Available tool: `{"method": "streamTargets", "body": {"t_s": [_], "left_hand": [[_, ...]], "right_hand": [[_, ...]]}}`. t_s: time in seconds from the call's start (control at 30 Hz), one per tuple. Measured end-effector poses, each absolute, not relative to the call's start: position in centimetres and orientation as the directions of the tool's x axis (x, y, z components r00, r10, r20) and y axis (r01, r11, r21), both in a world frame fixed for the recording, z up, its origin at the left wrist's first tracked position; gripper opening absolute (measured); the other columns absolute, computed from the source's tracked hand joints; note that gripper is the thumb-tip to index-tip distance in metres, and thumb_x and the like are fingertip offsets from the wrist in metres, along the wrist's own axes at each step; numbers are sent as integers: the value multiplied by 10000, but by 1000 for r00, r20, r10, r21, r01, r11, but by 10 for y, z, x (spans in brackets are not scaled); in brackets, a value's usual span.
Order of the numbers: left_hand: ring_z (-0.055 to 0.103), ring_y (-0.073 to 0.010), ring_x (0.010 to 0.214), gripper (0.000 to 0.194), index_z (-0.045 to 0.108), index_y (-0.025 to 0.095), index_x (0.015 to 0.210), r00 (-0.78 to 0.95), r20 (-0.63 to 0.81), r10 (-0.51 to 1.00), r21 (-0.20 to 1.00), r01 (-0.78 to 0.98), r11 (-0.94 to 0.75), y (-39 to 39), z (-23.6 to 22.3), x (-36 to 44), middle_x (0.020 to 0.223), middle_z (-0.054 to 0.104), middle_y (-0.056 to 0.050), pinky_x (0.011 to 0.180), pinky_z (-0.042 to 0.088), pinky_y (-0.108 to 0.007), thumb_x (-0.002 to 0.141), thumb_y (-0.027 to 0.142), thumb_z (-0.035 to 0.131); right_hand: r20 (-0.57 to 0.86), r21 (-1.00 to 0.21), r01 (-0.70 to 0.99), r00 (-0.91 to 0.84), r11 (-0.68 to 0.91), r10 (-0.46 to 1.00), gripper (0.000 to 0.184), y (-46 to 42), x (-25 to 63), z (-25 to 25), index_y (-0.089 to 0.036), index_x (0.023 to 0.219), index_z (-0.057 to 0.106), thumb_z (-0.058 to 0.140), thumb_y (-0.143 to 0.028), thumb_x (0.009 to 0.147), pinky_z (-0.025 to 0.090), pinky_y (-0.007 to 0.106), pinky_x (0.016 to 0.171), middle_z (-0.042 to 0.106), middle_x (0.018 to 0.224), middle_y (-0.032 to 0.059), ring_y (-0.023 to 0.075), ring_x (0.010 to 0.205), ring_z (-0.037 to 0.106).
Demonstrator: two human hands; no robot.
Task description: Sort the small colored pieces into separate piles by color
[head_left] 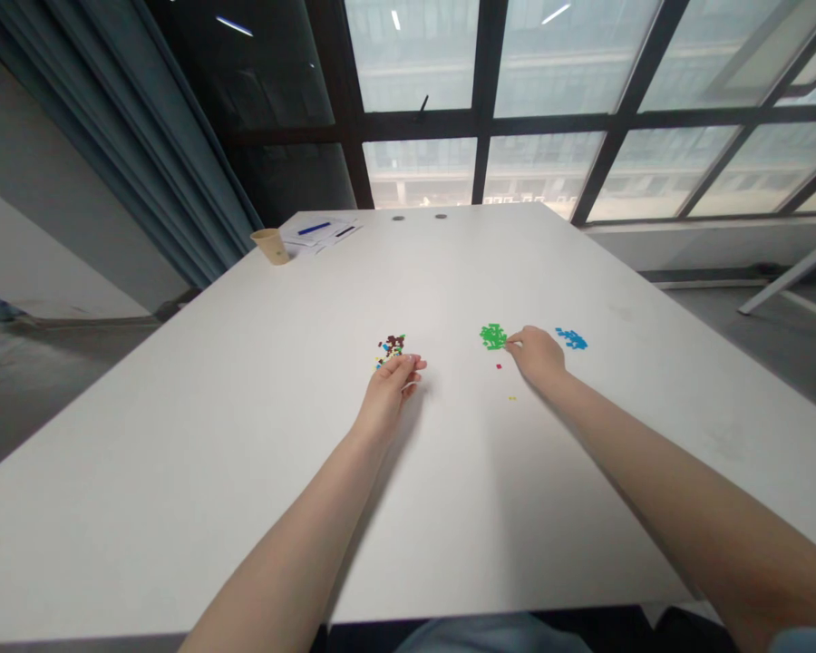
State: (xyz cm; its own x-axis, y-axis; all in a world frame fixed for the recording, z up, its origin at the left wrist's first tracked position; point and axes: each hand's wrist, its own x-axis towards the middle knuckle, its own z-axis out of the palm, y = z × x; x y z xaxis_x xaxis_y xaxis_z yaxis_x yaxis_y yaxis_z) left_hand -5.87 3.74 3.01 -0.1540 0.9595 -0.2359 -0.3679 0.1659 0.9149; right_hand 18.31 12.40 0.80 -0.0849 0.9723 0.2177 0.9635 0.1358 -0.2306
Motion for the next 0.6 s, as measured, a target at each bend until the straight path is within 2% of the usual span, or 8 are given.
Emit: {"method": "streamTargets", "body": {"t_s": [0.1,0.17,0.23,0.3,0.37,0.43,0.6], "left_hand": [[513,-74,597,253,607,167,770,-275,-128,953,967,-248,58,46,31,-78,809,635,-29,567,385,-198,669,399,619],[526,-106,656,204,605,185,792,-392,61,918,998,21,-58,50,31,-94,822,625,-32,614,391,-228,724,371,557],[530,-147,741,154,614,198,816,-388,286,876,907,405,-117,53,30,-107,852,614,-44,696,390,-270,752,302,521],[522,-185,813,153,633,204,830,-257,391,884,709,696,-112,55,27,-114,876,604,-60,768,375,-310,754,229,503],[515,-215,857,179,654,210,825,-115,363,925,535,839,-106,55,21,-115,890,598,-74,789,368,-335,750,196,493],[511,-235,885,190,668,224,831,-24,307,951,417,902,-111,56,15,-113,914,593,-79,768,376,-343,748,198,499],[497,-241,931,198,675,257,880,50,266,963,291,948,-130,60,6,-107,959,588,-68,759,381,-348,754,235,524]], "right_hand": [[242,-233,959,-103,161,965,248,115,186,18,-180,875,672,438,-245,828,359,288,640,616,895,97,213,853,538],[244,-239,951,-136,196,960,246,104,187,26,-177,874,663,432,-247,828,359,286,640,620,895,88,205,828,540],[229,-247,937,-190,246,955,224,88,185,31,-189,840,660,446,-248,818,358,275,627,629,852,63,182,760,543],[212,-258,913,-264,315,941,205,69,180,33,-197,809,654,454,-245,808,355,264,610,626,784,41,160,689,534],[209,-280,879,-338,387,918,199,51,173,31,-193,798,645,452,-241,806,355,259,607,611,727,31,150,654,522],[227,-318,840,-382,439,896,203,36,167,28,-186,800,638,442,-242,812,361,260,618,593,695,27,147,643,514],[289,-410,774,-392,483,873,204,24,160,16,-186,793,631,436,-238,818,370,259,630,579,691,23,143,647,508]]}}
